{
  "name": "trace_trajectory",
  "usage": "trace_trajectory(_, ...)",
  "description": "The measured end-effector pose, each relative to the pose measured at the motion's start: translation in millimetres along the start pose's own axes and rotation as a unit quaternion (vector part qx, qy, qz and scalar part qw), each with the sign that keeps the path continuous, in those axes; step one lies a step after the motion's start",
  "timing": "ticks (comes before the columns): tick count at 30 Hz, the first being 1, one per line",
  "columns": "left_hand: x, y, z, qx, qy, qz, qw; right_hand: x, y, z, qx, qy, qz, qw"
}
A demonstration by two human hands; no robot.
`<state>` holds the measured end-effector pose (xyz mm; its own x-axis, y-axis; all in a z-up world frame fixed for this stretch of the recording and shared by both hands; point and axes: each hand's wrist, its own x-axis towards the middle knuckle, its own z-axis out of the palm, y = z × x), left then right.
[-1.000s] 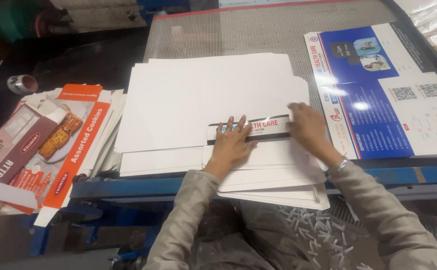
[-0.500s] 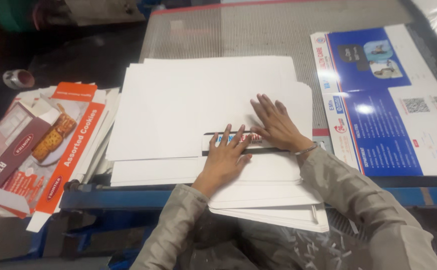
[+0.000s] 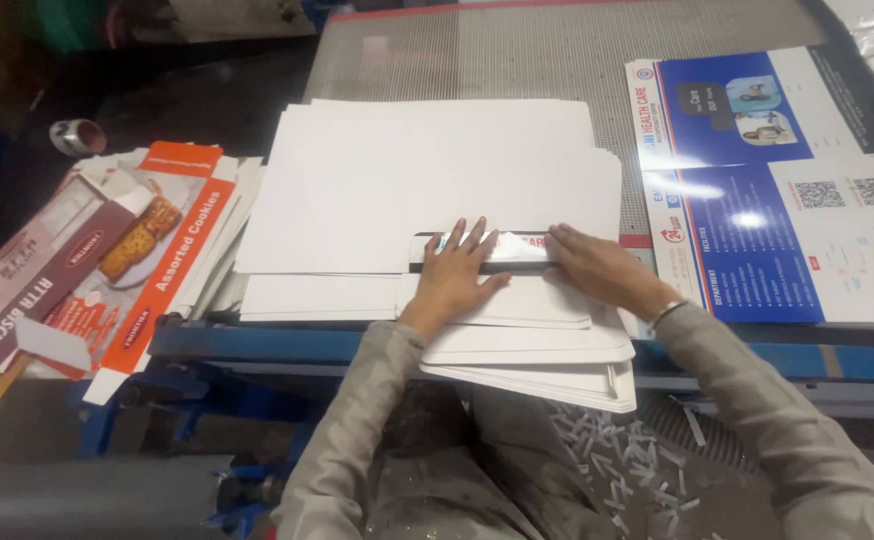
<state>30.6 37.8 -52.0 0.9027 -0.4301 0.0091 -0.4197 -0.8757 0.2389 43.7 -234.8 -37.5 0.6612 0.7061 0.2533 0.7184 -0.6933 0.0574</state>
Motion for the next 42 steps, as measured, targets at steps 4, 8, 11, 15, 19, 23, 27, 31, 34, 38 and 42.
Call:
trace_trajectory(4,6.0,35.0,5.4,-0.004,0.099,0.048,0.994,8.2,-16.2,-2.0,-0.104,-0.094,0.012,0.99)
trace_trajectory(8,10.0,39.9,19.1,-0.016,0.203,0.114,0.972,20.0,-44.1,-17.7,-0.017,-0.134,0.066,0.989)
trace_trajectory(11,0.1,27.8,20.4,-0.033,0.222,0.148,0.963,9.1,-56.0,-25.1,0.043,0.063,-0.028,0.997)
trace_trajectory(15,-7.0,9.6,20.8,-0.027,0.232,0.201,0.951,-4.6,-54.9,-8.4,0.065,0.098,-0.006,0.993)
trace_trajectory(19,-23.2,-47.0,10.6,-0.022,0.224,0.122,0.967,-7.6,-42.7,16.2,0.073,0.091,0.028,0.993)
trace_trajectory(23,-39.1,-98.8,0.0,-0.026,0.216,0.071,0.973,-10.4,-43.8,20.9,0.092,0.121,0.007,0.988)
trace_trajectory(27,-36.5,-100.3,3.3,-0.072,0.182,0.033,0.98,-7.2,-42.3,2.4,0.256,0.186,0.06,0.947)
trace_trajectory(31,-38.3,-98.0,-0.5,-0.095,0.185,0.046,0.977,-8.5,-47.4,-8.7,0.318,0.221,0.092,0.917)
trace_trajectory(34,-40.2,-74.3,-16.4,-0.028,0.21,0.074,0.975,-6.1,-48.7,-9.3,0.291,0.224,0.135,0.92)
trace_trajectory(38,-37.5,22.5,-12.2,-0.04,0.29,0.16,0.943,-2.6,-54.3,-6.2,0.267,0.218,0.13,0.93)
trace_trajectory(42,-25.6,63.8,-17.1,-0.04,0.328,0.15,0.932,-5.4,-58.2,-10.3,0.266,0.251,0.124,0.923)
